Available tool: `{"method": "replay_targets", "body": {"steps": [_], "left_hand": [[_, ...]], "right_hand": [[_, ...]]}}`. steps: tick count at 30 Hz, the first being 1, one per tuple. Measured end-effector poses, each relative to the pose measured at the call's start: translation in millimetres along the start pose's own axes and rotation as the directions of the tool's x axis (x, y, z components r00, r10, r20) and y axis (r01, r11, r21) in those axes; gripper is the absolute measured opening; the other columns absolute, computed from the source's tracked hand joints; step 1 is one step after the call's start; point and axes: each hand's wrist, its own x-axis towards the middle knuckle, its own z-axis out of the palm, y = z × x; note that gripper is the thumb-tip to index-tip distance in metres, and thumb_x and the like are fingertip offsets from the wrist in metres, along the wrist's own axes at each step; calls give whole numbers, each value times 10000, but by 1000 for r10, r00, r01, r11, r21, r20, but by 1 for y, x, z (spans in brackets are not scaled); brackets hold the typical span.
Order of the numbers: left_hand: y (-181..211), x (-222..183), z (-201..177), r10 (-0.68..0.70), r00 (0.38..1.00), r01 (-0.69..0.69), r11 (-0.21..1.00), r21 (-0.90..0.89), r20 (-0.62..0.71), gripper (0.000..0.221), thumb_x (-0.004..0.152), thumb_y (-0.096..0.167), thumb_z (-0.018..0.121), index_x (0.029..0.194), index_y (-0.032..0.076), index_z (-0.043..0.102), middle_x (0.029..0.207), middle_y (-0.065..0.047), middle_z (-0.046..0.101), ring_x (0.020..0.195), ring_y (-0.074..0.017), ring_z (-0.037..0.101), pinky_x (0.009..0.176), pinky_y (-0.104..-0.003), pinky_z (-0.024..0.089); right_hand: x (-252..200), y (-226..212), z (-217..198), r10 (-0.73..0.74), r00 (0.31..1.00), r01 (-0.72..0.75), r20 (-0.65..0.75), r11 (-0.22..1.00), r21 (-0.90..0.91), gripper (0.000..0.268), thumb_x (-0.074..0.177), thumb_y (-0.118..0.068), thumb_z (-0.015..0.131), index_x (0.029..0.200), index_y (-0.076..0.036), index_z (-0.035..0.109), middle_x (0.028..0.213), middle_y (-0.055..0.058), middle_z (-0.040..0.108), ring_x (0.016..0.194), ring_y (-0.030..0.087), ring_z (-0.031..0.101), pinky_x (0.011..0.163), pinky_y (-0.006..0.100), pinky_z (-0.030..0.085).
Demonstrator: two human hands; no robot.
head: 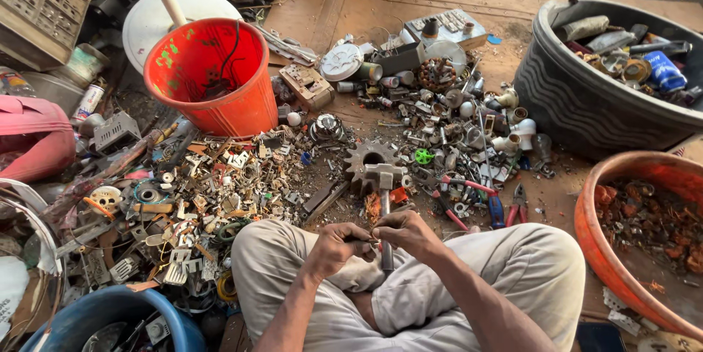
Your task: The person sits on the ground surrounded by scrap metal and uses a hammer and pliers to break apart and separate metal components. They strip copper wire from a small motor and place the separated copper into a red bowl.
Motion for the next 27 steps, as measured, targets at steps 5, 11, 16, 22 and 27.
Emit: {"method": "replay_targets", "body": {"steps": [5, 11, 16, 22, 27], "left_hand": [[-3, -6, 4, 151, 983, -148, 988, 32, -102, 186, 885, -88, 677, 1030, 3, 750, 976, -131, 781, 864, -182, 758, 798, -311, 650], [7, -3, 9, 144, 974, -166, 979, -119, -178, 209, 892, -109, 667, 1055, 4, 732, 1001, -116, 775, 909, -175, 751, 845, -304, 648], [10, -5, 16, 179, 965, -189, 981, -35, -190, 236, 891, -92, 688, 1098, 8, 740, 1015, -109, 776, 918, -170, 745, 846, -294, 636], [11, 12, 14, 506, 823, -293, 766, 573, -256, 180, 830, -45, 749, 982, 49, 764, 1041, -93, 775, 937, -188, 754, 806, -300, 624], [-23, 81, -18, 732, 538, -138, 565, 814, -417, 103, 836, -43, 729, 912, 26, 722, 977, -114, 756, 902, -257, 732, 796, -371, 592]], "right_hand": [[-8, -1, 7, -399, 910, 397, -116, 917, -42, 170, 936, -134, 739, 976, 28, 771, 983, 43, 672, 907, 122, 642, 785, 307, 532], [-10, -6, 24, -175, 971, 204, -161, 961, 189, 164, 983, -169, 668, 1022, -11, 691, 780, 17, 702, 721, 82, 648, 666, 253, 548], [-12, -5, 28, -112, 966, 133, -234, 988, 74, 150, 978, -166, 683, 995, -20, 707, 703, 10, 660, 645, 71, 592, 575, 249, 500], [7, 23, 25, -147, 876, 179, -459, 984, 27, 239, 955, -168, 684, 1131, -10, 657, 888, 51, 707, 763, 98, 640, 673, 245, 539], [47, 77, 4, 49, 765, -140, -642, 986, -91, 420, 895, -200, 746, 1231, 6, 599, 986, 119, 686, 798, 205, 675, 683, 383, 571]]}}
